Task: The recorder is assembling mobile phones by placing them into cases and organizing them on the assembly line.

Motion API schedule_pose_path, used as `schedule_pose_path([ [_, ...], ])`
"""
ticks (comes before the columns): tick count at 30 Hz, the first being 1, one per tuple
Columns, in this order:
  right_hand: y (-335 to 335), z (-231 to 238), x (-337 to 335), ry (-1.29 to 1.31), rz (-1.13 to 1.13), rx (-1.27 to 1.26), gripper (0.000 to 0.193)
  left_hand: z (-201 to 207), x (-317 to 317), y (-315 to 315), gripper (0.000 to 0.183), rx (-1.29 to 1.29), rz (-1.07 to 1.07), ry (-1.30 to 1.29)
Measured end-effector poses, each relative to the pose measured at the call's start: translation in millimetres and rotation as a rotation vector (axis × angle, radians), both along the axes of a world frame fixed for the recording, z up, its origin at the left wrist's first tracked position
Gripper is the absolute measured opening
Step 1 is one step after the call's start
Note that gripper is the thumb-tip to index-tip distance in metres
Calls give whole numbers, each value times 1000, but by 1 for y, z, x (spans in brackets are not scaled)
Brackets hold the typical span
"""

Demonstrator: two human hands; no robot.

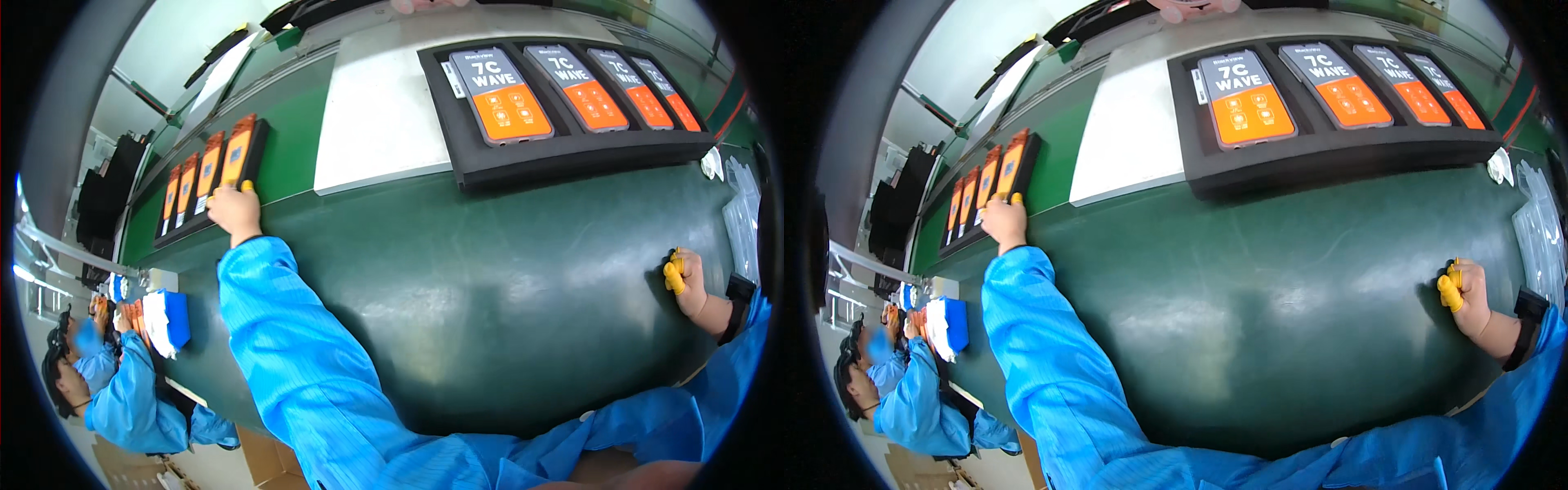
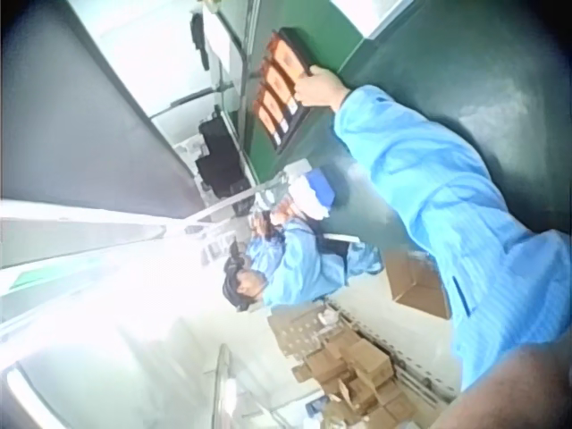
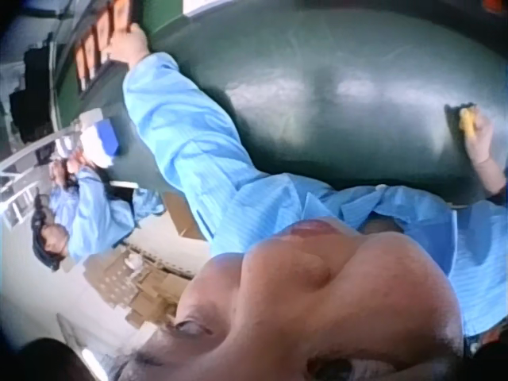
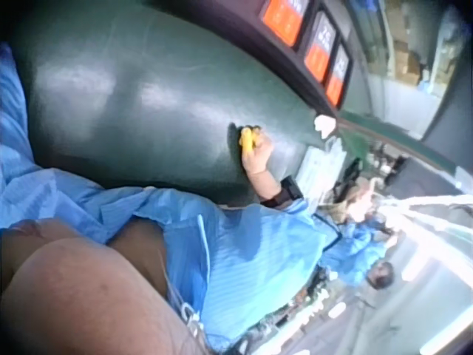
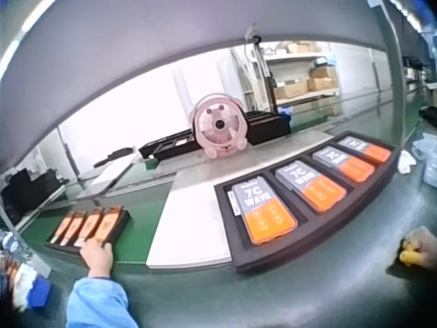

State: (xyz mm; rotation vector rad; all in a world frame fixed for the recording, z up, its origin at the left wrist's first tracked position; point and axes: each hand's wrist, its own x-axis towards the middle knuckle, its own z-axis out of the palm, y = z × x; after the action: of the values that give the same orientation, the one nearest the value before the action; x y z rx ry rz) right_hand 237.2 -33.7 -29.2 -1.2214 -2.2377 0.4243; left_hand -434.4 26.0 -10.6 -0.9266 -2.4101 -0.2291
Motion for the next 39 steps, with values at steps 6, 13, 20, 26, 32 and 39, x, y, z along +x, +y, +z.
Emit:
schedule_pose_path([
  [6,0,3,-7,45,23,15,40,-8,17,-24,21,331,-261,125],
  [13,2,1,-5,100,41,46,34,5,61,-64,15,687,-545,-119],
  [20,3,9,-15,75,34,43,33,-1,158,-125,19,607,-656,-345],
  [26,9,12,-32,93,78,-15,33,-14,217,-188,27,396,-700,-431],
  [32,7,16,-31,140,56,-141,36,-12,233,-240,28,301,-719,-450],
  [39,-8,22,-24,7,191,10,35,-1,292,-254,29,118,-742,-471],
])
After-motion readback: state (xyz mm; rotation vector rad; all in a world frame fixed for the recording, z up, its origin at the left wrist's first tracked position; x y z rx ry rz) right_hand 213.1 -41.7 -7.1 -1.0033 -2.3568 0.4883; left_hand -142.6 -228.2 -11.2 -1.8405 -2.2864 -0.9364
